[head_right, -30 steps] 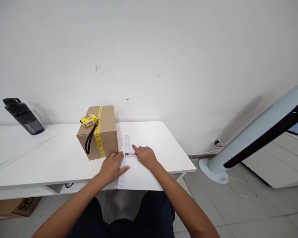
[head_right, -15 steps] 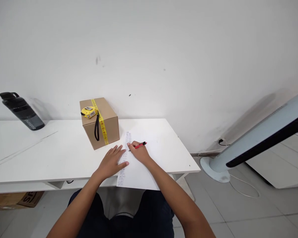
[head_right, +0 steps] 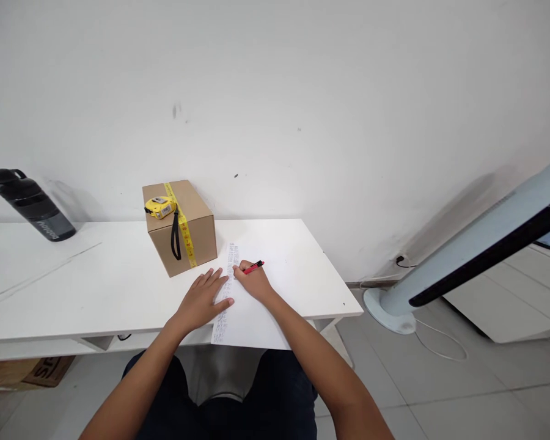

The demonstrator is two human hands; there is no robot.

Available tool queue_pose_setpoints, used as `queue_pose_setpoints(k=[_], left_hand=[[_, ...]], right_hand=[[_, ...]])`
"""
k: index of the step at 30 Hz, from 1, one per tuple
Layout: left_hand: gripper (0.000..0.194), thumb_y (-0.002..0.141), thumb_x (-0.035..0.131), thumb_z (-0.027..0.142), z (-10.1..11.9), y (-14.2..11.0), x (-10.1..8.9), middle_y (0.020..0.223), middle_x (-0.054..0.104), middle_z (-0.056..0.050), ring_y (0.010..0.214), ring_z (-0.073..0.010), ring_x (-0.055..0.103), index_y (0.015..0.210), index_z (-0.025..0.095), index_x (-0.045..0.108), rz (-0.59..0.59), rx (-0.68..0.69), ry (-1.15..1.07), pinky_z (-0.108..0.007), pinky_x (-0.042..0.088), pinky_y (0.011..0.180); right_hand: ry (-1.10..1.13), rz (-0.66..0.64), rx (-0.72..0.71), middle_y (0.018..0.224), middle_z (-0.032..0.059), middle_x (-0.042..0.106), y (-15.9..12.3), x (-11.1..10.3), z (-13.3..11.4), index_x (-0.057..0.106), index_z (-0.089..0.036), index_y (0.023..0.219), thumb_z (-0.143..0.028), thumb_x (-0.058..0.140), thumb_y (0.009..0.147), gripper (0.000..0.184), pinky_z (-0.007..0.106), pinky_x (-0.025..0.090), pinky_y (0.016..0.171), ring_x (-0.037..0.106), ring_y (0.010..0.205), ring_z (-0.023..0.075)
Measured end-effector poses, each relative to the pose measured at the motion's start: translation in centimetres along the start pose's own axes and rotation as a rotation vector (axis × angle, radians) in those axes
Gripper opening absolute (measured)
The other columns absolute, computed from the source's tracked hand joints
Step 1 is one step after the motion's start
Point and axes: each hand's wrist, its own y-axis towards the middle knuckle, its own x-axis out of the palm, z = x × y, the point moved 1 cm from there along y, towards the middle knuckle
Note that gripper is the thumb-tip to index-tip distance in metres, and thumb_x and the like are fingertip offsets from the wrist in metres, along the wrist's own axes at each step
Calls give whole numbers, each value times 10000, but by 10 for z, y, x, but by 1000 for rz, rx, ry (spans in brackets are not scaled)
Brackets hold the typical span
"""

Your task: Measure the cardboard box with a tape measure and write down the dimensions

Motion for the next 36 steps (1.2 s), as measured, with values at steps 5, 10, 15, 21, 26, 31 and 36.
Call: queue_pose_setpoints(k=[5,10,15,21,26,31,36], left_hand=[[714,979,480,631,2,0,0,1720,245,-101,1619,-324,166,1563,220,440,-5,-5,0,-535,161,1316],[729,986,460,631,3,0,1,1732,210,-90,1627,-317,129,1580,211,410,-26,-8,6,-522,130,1323],[734,989,457,630,4,0,0,1732,209,-94,1627,-319,133,1584,203,402,-35,-8,19,-528,139,1320],[736,996,449,629,5,-1,-1,1730,217,-100,1625,-320,139,1585,190,404,-29,-6,35,-525,149,1322],[719,996,462,619,5,0,-1,1728,223,-95,1623,-318,150,1582,205,407,-27,-7,42,-531,158,1322],[719,996,461,626,5,0,0,1728,226,-95,1622,-316,152,1580,209,411,-21,-4,50,-529,163,1322],[719,992,475,624,5,1,0,1724,241,-100,1618,-324,170,1571,200,426,-13,3,56,-530,180,1319]], right_hand=[[1,-29,-6,584,-46,481,-1,-2,-2,413,-251,585,-455,584,842,370,310,351,607,443,589,154],[13,-27,14,593,-40,472,-1,-4,-2,406,-252,589,-460,586,830,366,313,347,619,434,615,156],[20,-30,10,618,-28,512,-2,-5,0,430,-247,597,-456,593,841,360,319,359,635,452,637,162],[32,-22,6,604,-36,479,-2,-4,0,410,-250,590,-443,594,835,362,316,350,624,430,621,156],[39,-15,13,587,-48,431,-2,-4,0,390,-253,585,-461,595,821,376,313,334,602,407,604,153],[42,11,15,579,-50,412,-3,-5,0,371,-255,577,-441,597,818,379,314,331,595,397,596,153],[29,37,10,572,-51,416,-3,-5,1,372,-256,577,-423,598,816,369,315,321,590,396,590,152]])
